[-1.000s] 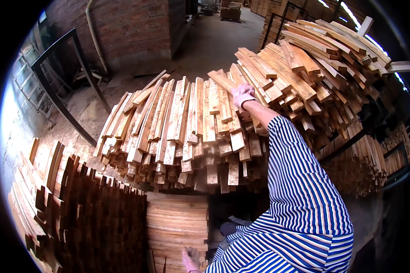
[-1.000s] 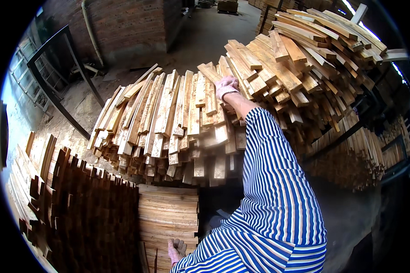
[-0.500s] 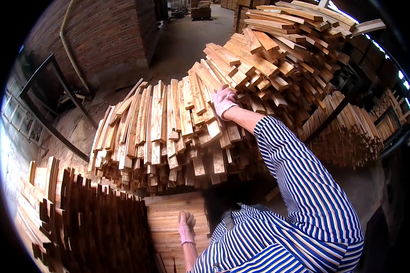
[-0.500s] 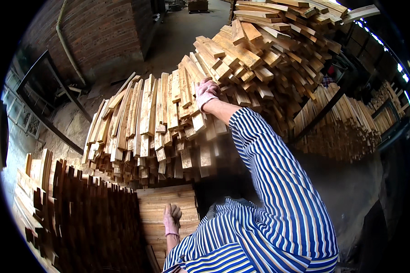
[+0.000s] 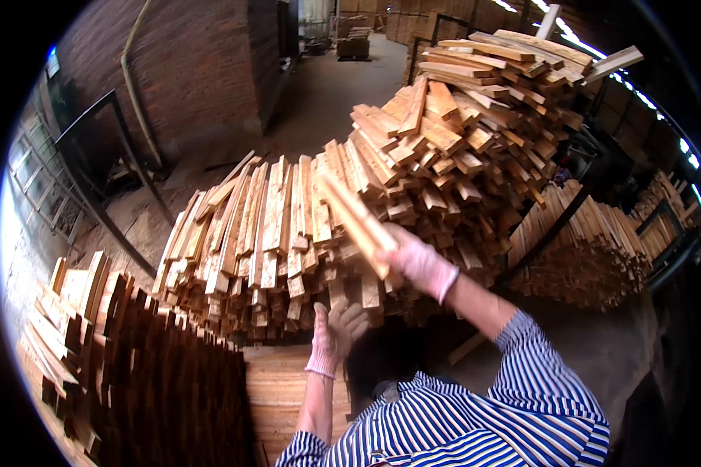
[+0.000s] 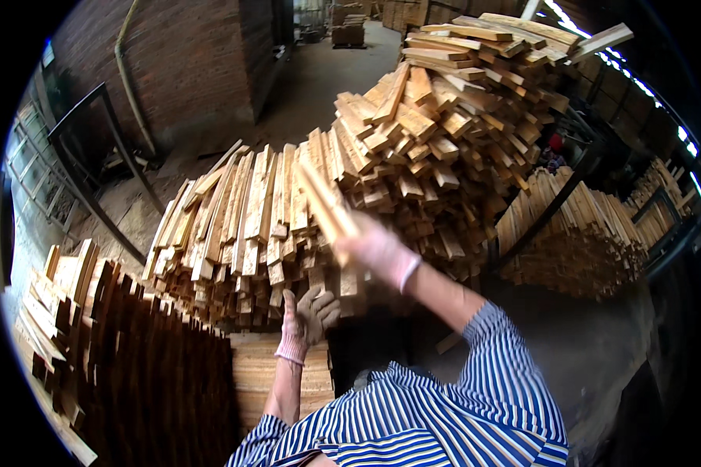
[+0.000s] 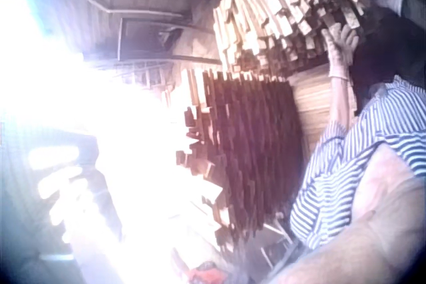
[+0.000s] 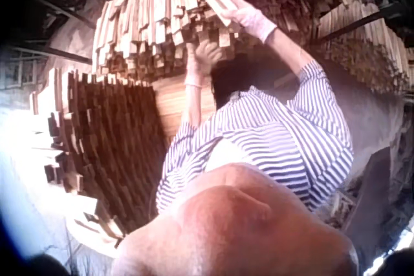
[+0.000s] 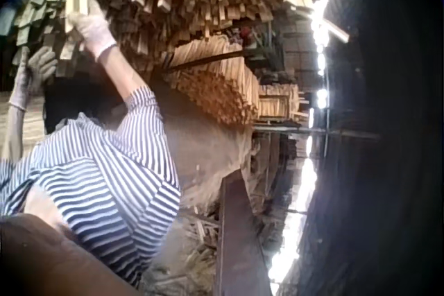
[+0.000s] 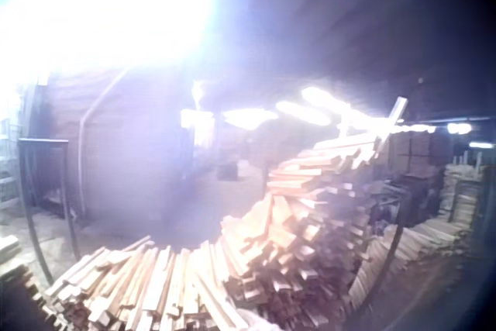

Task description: The person repeatedly picks up wooden planks from a large pile and places them onto a wooden pallet. The task involves lifting the planks and arranging them in a neat stack on the pallet, which is positioned on the floor of a workshop.

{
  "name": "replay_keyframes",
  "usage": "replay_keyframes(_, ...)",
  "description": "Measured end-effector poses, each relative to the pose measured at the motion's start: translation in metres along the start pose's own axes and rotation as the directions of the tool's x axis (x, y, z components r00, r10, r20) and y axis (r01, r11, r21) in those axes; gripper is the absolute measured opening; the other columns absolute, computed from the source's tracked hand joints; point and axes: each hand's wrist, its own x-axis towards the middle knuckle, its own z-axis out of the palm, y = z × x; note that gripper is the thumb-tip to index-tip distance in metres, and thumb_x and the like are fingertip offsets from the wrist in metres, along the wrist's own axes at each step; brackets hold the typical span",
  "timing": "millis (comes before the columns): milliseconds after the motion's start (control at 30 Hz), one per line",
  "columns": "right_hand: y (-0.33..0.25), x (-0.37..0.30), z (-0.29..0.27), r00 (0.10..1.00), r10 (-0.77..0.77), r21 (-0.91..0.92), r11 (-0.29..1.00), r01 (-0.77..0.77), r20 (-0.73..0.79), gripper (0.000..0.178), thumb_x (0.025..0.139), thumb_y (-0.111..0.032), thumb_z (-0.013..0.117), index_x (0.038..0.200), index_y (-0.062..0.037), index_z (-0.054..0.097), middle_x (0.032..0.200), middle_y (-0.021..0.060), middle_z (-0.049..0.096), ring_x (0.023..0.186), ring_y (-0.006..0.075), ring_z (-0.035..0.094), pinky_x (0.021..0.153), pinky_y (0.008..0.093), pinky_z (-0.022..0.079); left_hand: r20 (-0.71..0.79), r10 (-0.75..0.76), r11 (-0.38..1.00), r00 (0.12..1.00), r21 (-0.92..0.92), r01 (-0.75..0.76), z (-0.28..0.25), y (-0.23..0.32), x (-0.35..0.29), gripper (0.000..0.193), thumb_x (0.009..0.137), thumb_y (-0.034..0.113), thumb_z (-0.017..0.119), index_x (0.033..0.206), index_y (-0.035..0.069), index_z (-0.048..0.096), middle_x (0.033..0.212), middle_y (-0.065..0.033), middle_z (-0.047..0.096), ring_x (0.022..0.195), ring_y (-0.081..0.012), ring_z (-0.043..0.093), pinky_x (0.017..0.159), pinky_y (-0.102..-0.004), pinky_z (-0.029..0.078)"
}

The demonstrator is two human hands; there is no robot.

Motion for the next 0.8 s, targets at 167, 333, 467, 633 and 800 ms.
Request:
replay_keyframes(167,0.065,-0.057,0.01,0.972,0.038,-0.6,0.792,0.111,0.23,0.092,0.085,-0.037,0.078,0.157,0.0003,0.033,0.145,0.0232,0.049,0.136,0.0289,0.048,0.114,0.0393,0.039,-0.127,0.15,0.972,0.981,-0.162,-0.169,0.058,0.027,0.08,0.083,0.085,0.057,0.076,0.13,-0.006,0.049,0.108,-0.0189,0.064,0.097,-0.0324,0.065,0.09,-0.0457,0.058)
replay_keyframes(333,-0.01,0.053,-0.02,0.941,-0.087,-0.652,0.7,0.29,0.326,0.102,0.092,-0.059,0.061,0.161,0.0002,0.015,0.165,0.0281,0.02,0.153,0.0375,0.025,0.125,0.047,0.024,0.061,0.251,0.884,0.966,-0.42,-0.203,0.066,0.034,0.075,0.057,0.095,0.046,0.067,0.122,-0.002,0.05,0.102,-0.0137,0.059,0.093,-0.0262,0.059,0.087,-0.0422,0.056)
replay_keyframes(467,-0.085,0.208,-0.033,0.976,-0.169,-0.894,0.445,-0.046,-0.134,0.09,0.094,-0.052,0.061,0.164,-0.0159,0.016,0.168,0.0247,0.011,0.154,0.0392,0.02,0.122,0.0518,0.026,-0.031,0.322,0.859,0.946,-0.41,-0.306,0.07,0.033,0.061,0.047,0.098,0.038,0.065,0.122,0.001,0.05,0.1,-0.0106,0.055,0.089,-0.0239,0.054,0.086,-0.0411,0.05)
replay_keyframes(633,-0.056,0.403,-0.153,0.891,-0.191,-0.903,-0.04,-0.427,-0.412,0.091,0.093,-0.052,0.059,0.164,-0.0151,0.016,0.165,0.0314,0.012,0.152,0.0515,0.015,0.118,0.0699,0.008,-0.005,0.441,0.819,0.898,-0.406,-0.405,0.019,0.025,0.049,0.062,0.09,0.035,0.077,0.137,0.007,0.047,0.114,-0.0111,0.057,0.104,-0.0298,0.059,0.095,-0.046,0.053)
replay_keyframes(800,-0.039,0.438,-0.125,0.862,-0.116,-0.819,-0.272,-0.505,-0.493,0.06,0.095,-0.025,0.06,0.15,-0.0073,0.045,0.152,0.0326,0.04,0.131,0.0512,0.046,0.101,0.068,0.033,-0.048,0.54,0.731,0.84,-0.468,-0.497,-0.047,0.028,0.022,0.048,0.097,0.034,0.069,0.133,0.007,0.05,0.119,-0.0107,0.059,0.105,-0.0296,0.06,0.098,-0.0469,0.052)
